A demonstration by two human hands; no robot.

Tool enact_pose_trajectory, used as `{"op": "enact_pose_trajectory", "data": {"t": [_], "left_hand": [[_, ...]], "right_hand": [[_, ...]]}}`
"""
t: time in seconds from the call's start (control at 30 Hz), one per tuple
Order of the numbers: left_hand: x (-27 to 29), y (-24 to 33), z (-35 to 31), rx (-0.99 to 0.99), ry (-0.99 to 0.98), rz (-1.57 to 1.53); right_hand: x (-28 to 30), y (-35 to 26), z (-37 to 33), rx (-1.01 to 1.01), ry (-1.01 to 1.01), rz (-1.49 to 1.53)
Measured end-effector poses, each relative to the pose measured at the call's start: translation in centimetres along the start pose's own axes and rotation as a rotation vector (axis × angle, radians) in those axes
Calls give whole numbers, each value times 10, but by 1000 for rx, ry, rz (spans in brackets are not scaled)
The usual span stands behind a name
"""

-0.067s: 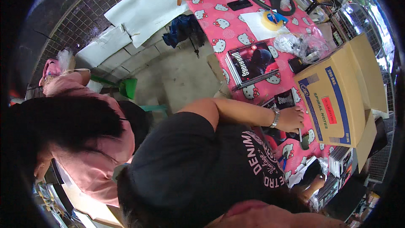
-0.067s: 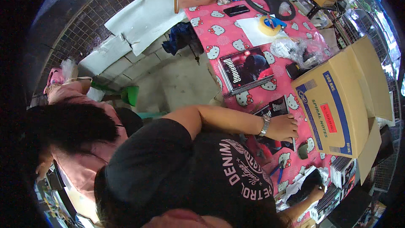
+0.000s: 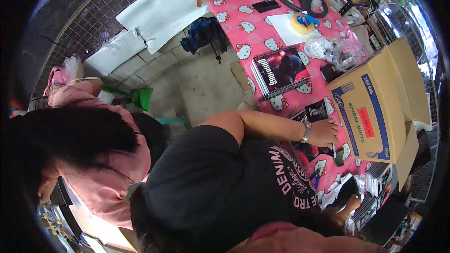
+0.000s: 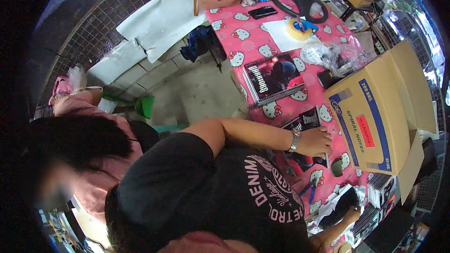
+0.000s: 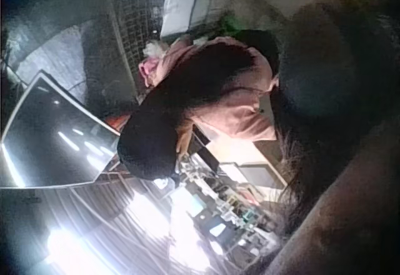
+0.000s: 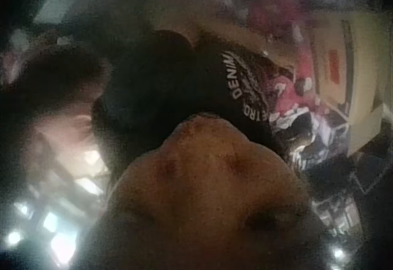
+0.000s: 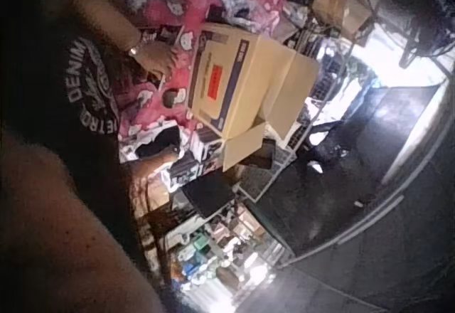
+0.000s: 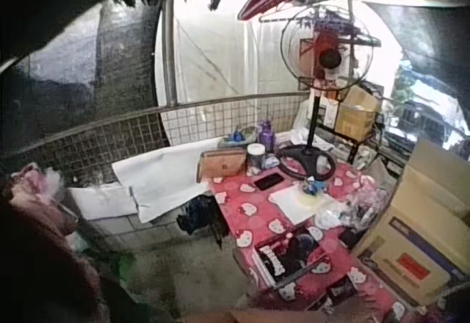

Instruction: The person binds notebooks by hand, sliding spiral coils through holes on the spine, cutting the excess coil with pliers, and crimping the ends.

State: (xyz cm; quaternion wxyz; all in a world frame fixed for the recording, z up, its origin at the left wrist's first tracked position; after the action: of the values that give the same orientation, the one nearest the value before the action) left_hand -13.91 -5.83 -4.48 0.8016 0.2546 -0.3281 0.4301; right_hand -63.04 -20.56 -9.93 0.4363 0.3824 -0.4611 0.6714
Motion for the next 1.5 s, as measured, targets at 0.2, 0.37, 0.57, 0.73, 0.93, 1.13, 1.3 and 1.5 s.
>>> {"op": "enact_pose_trajectory", "data": {"t": [0.2, 0.37, 0.57, 0.73, 0.93, 1.13, 1.3, 1.5], "left_hand": [[-6, -10, -7, -59, -32, -24], [1, 0, -5, -107, -77, 4], [-4, -7, -5, -43, -57, 46], [0, 8, -2, -6, -88, 67], [8, 13, -3, 15, -38, 73], [6, 12, -12, -15, -71, 59], [15, 11, -11, -36, -110, 22], [14, 11, -9, -39, -111, 33]], "right_hand": [[12, -8, 12, -167, -18, -90], [37, -5, 25, -34, -79, -322], [-7, -208, -36, 714, 74, 191], [-71, -318, -124, -97, -47, 1241], [-86, -319, -123, 148, 9, 1066], [-22, -345, -96, 33, -263, 1035], [-18, -355, -86, 220, -364, 942], [-8, -354, -82, 332, -272, 918]]}}
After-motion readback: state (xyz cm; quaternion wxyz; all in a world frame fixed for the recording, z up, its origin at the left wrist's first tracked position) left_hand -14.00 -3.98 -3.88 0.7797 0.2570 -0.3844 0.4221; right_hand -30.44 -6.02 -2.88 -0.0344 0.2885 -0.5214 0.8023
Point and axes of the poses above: each hand's wrist, its own z-axis towards the middle knuckle, its own x-axis out of the back of the hand, y = z × x, the point moved 7 cm from there along z, towards the middle knuckle, and after that the axes turned 13 degrees about z, right-handed, at the moved point
